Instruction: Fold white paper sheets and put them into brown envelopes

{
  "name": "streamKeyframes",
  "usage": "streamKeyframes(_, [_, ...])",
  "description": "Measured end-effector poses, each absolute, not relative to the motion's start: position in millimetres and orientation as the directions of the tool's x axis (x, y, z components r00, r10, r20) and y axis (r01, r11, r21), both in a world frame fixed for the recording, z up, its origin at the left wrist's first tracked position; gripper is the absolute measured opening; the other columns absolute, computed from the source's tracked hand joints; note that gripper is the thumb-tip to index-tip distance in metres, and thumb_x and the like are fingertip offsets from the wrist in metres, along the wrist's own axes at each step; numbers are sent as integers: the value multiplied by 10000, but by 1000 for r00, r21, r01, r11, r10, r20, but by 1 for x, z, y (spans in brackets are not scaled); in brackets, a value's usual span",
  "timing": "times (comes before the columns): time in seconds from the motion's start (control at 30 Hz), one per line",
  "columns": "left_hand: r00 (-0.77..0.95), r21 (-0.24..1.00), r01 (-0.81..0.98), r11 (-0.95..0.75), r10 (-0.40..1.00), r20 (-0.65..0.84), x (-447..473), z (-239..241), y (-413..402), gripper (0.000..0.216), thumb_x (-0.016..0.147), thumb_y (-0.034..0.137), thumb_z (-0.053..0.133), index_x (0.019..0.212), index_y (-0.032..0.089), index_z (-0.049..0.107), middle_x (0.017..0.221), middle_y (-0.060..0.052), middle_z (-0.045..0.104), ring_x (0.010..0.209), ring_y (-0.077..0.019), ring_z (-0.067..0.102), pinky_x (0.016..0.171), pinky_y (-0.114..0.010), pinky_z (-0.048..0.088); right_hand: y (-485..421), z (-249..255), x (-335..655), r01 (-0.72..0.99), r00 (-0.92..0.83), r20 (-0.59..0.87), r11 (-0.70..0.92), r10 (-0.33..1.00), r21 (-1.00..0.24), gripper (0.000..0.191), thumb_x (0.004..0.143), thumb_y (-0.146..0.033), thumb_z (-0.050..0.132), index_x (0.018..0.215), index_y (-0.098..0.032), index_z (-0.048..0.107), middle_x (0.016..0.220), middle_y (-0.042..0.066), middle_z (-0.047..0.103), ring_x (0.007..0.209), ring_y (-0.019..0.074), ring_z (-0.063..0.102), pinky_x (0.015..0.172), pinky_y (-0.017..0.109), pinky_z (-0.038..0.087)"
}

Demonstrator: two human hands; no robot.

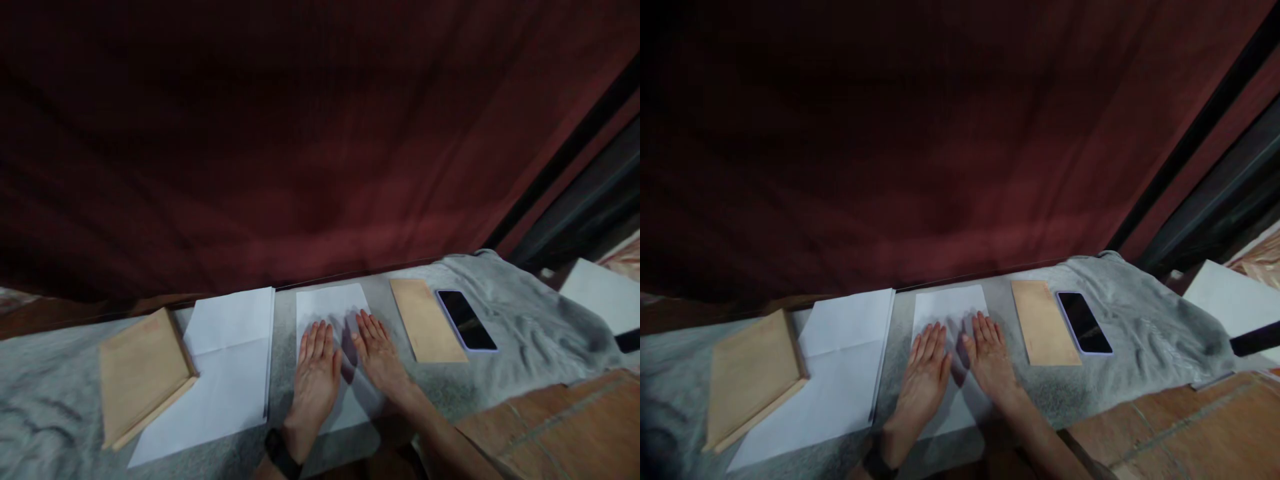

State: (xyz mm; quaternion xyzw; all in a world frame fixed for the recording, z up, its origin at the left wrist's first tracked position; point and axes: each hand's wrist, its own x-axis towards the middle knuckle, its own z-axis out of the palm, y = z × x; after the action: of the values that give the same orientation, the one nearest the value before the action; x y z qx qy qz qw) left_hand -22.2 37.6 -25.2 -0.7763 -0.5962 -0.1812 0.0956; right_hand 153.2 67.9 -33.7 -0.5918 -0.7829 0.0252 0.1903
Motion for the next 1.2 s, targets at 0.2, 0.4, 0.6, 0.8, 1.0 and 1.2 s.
streamKeyframes(0.2, [267, 71, 952, -297, 922, 280, -8, -34, 82, 591, 973, 130, 344, 1564, 125, 354, 1624, -114, 384, 1528, -268, 294, 1230, -493, 337, 88, -29, 124, 873, -281, 275, 364, 919, -324, 517, 1090, -346, 248, 1522, -149, 454, 1590, 89, 431, 1494, 230, 365, 1221, 468, 335])
streamKeyframes(0.4, [193, 69, 974, -215, 951, 243, -10, -44, 98, 592, 961, 149, 372, 1550, 185, 405, 1618, -88, 397, 1516, -286, 322, 1228, -517, 331, 100, -43, 111, 899, -250, 345, 350, 905, -265, 481, 1074, -312, 328, 1502, -162, 489, 1556, 110, 482, 1465, 251, 412, 1207, 496, 339])
streamKeyframes(0.6, [55, 79, 993, -85, 943, 328, -30, -46, 100, 557, 1004, 219, 330, 1552, 138, 393, 1609, -152, 394, 1502, -292, 353, 1210, -529, 337, 102, -57, 111, 942, -147, 407, 254, 902, -222, 528, 1078, -399, 320, 1515, -149, 476, 1571, 148, 447, 1469, 300, 403, 1187, 534, 336])
streamKeyframes(0.8, [35, 78, 994, -73, 914, 404, -51, -55, 87, 598, 1020, 302, 333, 1590, 127, 294, 1575, -177, 444, 1487, -288, 384, 1181, -524, 370, 101, -60, 123, 969, -86, 403, 171, 911, -180, 587, 1079, -436, 291, 1502, -76, 480, 1560, 193, 445, 1440, 328, 441, 1182, 527, 329])
streamKeyframes(1.0, [44, 65, 995, -75, 917, 396, -54, -53, 80, 572, 1025, 316, 350, 1549, 88, 378, 1568, -190, 454, 1477, -303, 397, 1175, -514, 383, 100, -58, 136, 966, -103, 352, 178, 930, -188, 596, 1081, -430, 275, 1503, -56, 468, 1569, 184, 434, 1442, 330, 439, 1184, 538, 345])
streamKeyframes(1.2, [116, 62, 986, -156, 899, 423, -41, -48, 72, 570, 1002, 244, 387, 1569, 189, 361, 1607, -126, 412, 1512, -305, 330, 1197, -577, 336, 111, -37, 124, 897, -305, 309, 381, 901, -224, 541, 1092, -404, 249, 1540, -161, 431, 1608, 104, 394, 1499, 243, 356, 1206, 472, 355])
